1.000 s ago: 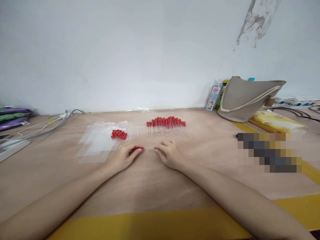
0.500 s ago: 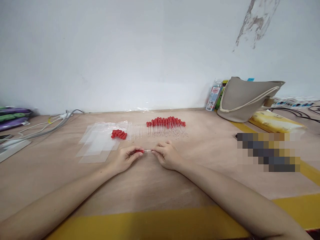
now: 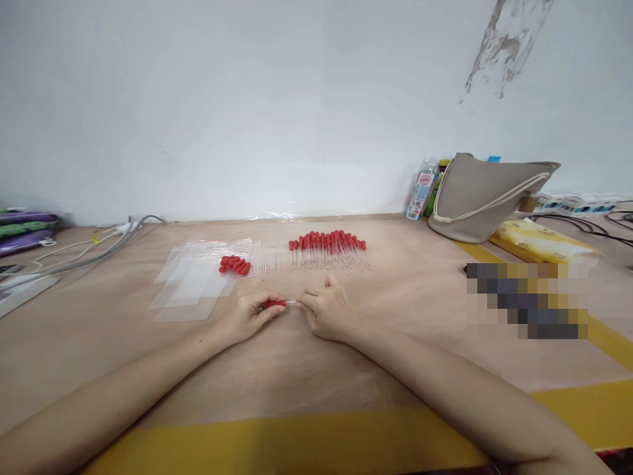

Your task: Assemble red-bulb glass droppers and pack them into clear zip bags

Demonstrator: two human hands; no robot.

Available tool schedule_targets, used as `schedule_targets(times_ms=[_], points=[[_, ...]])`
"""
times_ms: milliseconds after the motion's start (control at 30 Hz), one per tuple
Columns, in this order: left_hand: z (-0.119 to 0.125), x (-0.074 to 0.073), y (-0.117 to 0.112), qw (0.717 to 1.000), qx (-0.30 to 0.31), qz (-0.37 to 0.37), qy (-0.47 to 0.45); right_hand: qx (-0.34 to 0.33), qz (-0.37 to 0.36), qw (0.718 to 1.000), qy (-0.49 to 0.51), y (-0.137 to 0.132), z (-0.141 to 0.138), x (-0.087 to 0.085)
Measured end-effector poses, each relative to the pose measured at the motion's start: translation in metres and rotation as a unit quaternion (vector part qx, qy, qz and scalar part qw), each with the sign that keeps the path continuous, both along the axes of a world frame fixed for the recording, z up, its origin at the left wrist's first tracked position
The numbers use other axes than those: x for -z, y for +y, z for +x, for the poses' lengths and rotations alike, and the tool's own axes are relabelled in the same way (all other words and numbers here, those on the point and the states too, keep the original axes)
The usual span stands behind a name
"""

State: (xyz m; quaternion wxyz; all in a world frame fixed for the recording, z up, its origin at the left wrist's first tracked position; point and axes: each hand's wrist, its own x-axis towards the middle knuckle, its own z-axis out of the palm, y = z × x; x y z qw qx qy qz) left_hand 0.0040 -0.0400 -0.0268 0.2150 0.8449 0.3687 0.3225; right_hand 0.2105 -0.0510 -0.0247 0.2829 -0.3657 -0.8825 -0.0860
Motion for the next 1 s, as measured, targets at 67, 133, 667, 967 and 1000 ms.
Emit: schedule_targets(times_ms=[67,133,667,967,1000], points=[[-0.001,0.001,0.0,1.0,0.013,0.009,0.007,-0.013,-0.011,1.0,-0.001,-0.001,-0.002,0.0],[-0.001,0.002,0.0,0.999,0.02,0.021,0.016,-0.027,-0.018,0.999,-0.001,0.0,-0.004,0.001],[-0.009,-0.008,0.012,0.989,-0.057,0.126,0.056,0.105,-0.232,0.962,0.099,0.034,0.007,-0.032],[-0.011,-0.01,0.005,0.991,-0.007,0.089,0.096,0.333,-0.214,0.908,0.132,0.115,-0.039,-0.031],[-0.012,-0.01,0.005,0.991,-0.005,0.088,0.096,0.344,-0.213,0.906,0.124,0.119,-0.044,-0.028]])
